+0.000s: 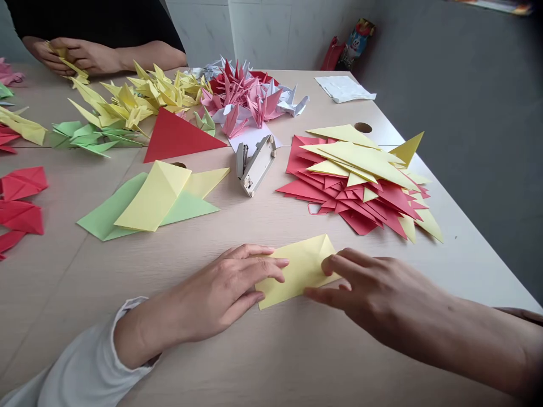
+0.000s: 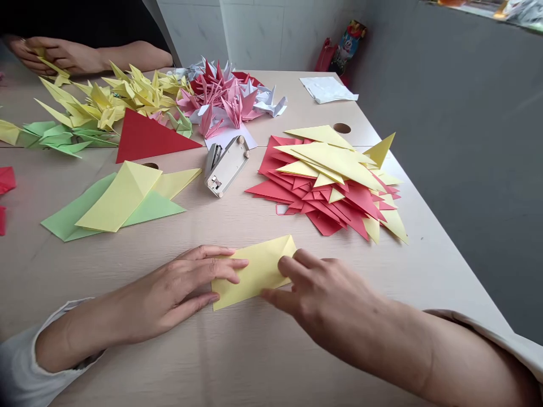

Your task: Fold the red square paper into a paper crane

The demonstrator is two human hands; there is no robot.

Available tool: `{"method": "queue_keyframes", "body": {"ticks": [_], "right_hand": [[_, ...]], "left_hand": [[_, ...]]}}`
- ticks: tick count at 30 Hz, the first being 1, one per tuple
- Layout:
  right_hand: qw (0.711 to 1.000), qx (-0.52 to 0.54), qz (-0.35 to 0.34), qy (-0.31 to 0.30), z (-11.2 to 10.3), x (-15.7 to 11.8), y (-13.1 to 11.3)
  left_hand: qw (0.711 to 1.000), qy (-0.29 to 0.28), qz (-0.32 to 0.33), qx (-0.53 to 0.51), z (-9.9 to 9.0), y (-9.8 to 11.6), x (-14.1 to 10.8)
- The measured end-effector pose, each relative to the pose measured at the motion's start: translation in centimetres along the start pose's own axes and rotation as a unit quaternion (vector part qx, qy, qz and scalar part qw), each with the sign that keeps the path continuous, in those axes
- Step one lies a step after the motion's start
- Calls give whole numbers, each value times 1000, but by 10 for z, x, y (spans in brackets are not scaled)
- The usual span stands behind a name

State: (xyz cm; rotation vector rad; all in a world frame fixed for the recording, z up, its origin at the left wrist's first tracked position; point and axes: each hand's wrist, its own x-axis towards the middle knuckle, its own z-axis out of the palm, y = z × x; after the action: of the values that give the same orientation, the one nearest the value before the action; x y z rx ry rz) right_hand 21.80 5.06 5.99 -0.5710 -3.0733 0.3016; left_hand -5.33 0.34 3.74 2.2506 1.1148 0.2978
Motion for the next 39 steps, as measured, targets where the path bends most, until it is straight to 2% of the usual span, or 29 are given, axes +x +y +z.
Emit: {"method": "queue_keyframes", "body": {"ticks": [4, 10, 14, 16, 18, 21, 25, 31, 34, 39], "right_hand": [[999, -18, 31, 23, -3, -16, 12], [997, -34, 52, 43, -6, -33, 21], [989, -69, 104, 79, -4, -35, 27], [985, -58, 112, 119, -1, -28, 27], [987, 1, 82, 139, 3, -12, 23], [991, 80, -2, 109, 13, 18, 18], [990, 60, -49, 114, 26, 45, 23], [992, 60, -59, 94, 22, 43, 33], [993, 69, -41, 90, 19, 42, 29], [992, 15, -38, 117, 23, 47, 21]], "left_hand": [[999, -8, 37, 20, 2, -5, 1], [998, -3, 50, 40, 2, -8, -1], [996, 25, 47, 70, 6, -5, 1], [993, 66, 30, 94, 12, -3, 3], [988, 111, 11, 107, 17, -1, 5], [985, 149, -10, 85, 22, -2, 6], [986, 160, -15, 43, 20, -7, 2], [981, 178, 23, 72, 15, -12, -5], [983, 168, 31, 73, 13, -11, -5], [983, 173, 23, 49, 10, -9, -1]]}}
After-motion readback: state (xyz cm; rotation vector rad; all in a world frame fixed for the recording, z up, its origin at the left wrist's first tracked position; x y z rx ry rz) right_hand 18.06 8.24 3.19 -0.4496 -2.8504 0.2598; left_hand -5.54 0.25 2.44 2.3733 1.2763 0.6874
